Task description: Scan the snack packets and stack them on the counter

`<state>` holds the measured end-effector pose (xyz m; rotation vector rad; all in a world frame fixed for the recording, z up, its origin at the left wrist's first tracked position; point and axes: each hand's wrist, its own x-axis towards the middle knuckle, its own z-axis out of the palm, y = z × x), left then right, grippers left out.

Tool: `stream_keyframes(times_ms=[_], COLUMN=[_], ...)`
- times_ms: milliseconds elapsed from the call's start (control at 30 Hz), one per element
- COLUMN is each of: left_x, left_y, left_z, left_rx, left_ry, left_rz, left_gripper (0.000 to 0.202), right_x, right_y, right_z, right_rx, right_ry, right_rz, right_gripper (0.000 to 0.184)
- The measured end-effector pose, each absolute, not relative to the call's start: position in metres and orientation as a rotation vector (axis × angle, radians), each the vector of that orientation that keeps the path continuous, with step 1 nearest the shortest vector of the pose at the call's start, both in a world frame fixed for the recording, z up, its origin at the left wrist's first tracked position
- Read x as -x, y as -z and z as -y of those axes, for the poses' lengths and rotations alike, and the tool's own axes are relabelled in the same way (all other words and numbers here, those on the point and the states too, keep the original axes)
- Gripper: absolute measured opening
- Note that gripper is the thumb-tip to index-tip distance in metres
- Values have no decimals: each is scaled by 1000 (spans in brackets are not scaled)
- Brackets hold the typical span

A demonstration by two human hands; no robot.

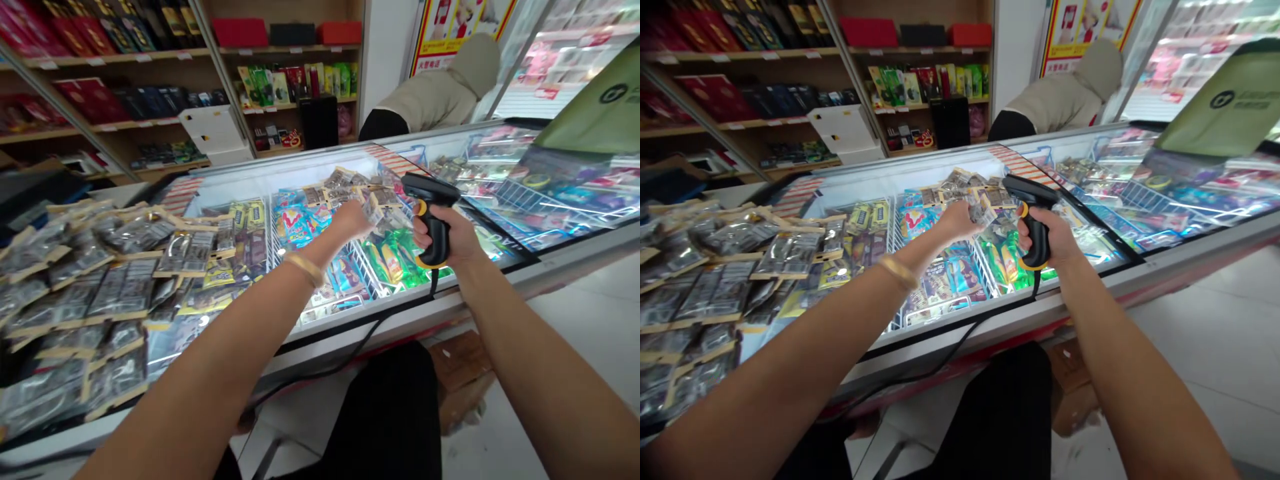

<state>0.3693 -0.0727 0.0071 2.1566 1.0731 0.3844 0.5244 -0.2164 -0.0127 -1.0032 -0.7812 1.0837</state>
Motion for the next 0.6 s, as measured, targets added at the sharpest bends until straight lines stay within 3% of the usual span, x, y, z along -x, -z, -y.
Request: stream_keyframes(times_ms=[267,600], left_x=[-220,-147], left_y=[-30,-15], left_z=[63,54], left_rx=[-1342,-1229], left_ry=[-780,-1095], left_rz=[-1082,-1192], left_gripper=[12,11], right_x=[-481,-369], right_y=[-7,-5], right_z=[175,128], right_rx=[953,957], right_ry=[-1201,-1550], right_rz=[888,1209], right_gripper=[28,34])
